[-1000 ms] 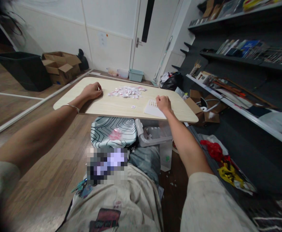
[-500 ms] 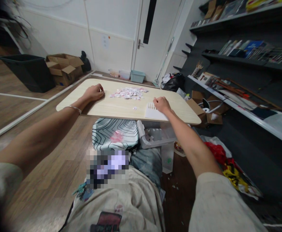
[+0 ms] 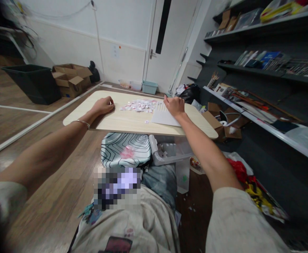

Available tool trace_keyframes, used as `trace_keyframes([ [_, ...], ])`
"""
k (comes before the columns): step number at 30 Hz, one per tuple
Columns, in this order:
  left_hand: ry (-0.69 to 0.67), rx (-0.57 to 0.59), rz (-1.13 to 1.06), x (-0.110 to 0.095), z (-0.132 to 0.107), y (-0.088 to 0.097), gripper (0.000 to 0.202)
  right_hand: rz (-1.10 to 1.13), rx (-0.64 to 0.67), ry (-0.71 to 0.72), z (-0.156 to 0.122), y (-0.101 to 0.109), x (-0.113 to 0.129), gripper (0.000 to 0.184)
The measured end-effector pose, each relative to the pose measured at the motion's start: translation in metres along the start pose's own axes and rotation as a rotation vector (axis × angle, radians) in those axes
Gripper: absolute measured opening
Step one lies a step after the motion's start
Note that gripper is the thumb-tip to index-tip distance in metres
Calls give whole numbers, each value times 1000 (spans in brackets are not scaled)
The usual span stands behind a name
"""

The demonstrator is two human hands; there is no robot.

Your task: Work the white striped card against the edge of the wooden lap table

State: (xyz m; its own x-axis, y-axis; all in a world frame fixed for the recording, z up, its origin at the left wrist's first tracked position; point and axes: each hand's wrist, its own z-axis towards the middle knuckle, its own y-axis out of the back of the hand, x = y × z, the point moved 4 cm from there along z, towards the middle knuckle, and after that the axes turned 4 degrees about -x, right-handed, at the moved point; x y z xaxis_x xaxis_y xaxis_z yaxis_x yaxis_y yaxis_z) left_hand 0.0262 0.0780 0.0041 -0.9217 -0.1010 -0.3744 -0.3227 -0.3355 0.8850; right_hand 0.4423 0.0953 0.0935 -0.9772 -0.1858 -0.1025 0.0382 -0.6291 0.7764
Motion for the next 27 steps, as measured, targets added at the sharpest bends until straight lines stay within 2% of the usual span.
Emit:
trace_keyframes([
  [5,0,-5,-18,1,2,-1,43,-3,-96,102,-7,15,1,67],
  [10,-9,-8,5,5,5,-5,44,-42,7,135,-33,25,0,70],
  [13,-22,-10,6,6,7,-6,46,11,41,204,-39,31,-7,69],
  [18,-13,-18,1,8,9,-7,45,108,216,281,-28,38,-25,67],
  [23,-3,-20,-3,8,8,-7,44,299,451,291,-19,35,-43,82],
  [27,-11,-20,3,6,6,-5,44,338,504,286,-13,28,-60,89],
])
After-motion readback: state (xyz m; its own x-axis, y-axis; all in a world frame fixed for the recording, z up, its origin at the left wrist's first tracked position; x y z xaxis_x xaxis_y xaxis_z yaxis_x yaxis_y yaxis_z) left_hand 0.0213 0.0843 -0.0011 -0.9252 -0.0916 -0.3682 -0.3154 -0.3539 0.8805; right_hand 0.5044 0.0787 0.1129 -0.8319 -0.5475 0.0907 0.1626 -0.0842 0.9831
